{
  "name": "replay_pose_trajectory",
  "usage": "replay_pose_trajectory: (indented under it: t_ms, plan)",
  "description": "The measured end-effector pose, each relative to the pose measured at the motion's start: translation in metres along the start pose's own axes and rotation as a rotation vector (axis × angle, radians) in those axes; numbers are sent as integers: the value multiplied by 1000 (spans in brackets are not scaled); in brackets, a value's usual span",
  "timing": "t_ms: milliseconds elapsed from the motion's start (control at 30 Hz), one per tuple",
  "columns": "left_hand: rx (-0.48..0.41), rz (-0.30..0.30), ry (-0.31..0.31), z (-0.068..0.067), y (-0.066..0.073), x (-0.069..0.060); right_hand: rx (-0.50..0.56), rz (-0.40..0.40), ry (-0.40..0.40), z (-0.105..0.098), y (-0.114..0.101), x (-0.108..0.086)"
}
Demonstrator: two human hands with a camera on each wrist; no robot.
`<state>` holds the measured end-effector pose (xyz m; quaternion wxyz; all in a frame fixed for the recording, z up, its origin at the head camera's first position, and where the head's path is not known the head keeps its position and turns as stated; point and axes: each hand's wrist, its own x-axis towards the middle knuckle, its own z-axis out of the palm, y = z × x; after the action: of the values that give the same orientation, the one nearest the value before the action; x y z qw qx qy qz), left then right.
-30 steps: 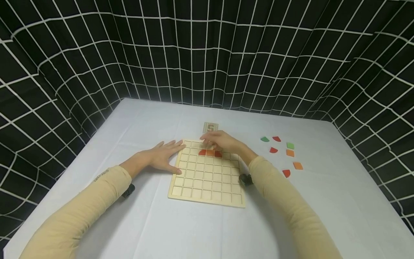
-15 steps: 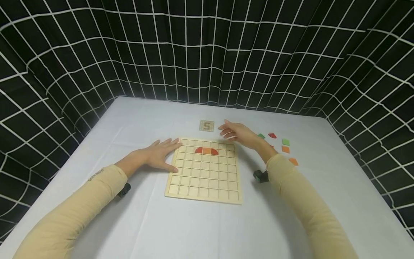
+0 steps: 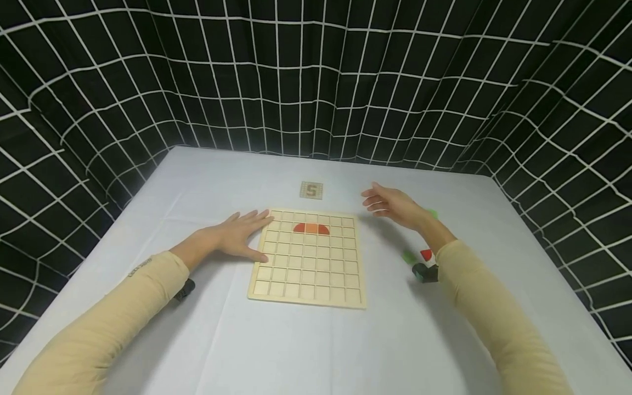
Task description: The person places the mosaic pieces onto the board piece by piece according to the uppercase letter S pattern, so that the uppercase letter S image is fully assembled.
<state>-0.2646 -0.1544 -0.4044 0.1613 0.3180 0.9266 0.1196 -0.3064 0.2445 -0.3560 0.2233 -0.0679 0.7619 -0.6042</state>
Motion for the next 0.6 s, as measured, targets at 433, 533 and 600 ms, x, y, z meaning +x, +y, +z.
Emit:
replay_pose_trajectory:
  t_ms: [433, 533, 600]
  plan:
    - [-4, 9, 2, 2, -3, 0, 11, 38, 2, -26, 23, -32]
    - [-1, 6, 1, 2, -4, 1, 25, 42, 15, -28, 28, -38]
    - [0, 8, 1, 2, -4, 1, 46, 44, 21, -29, 32, -42]
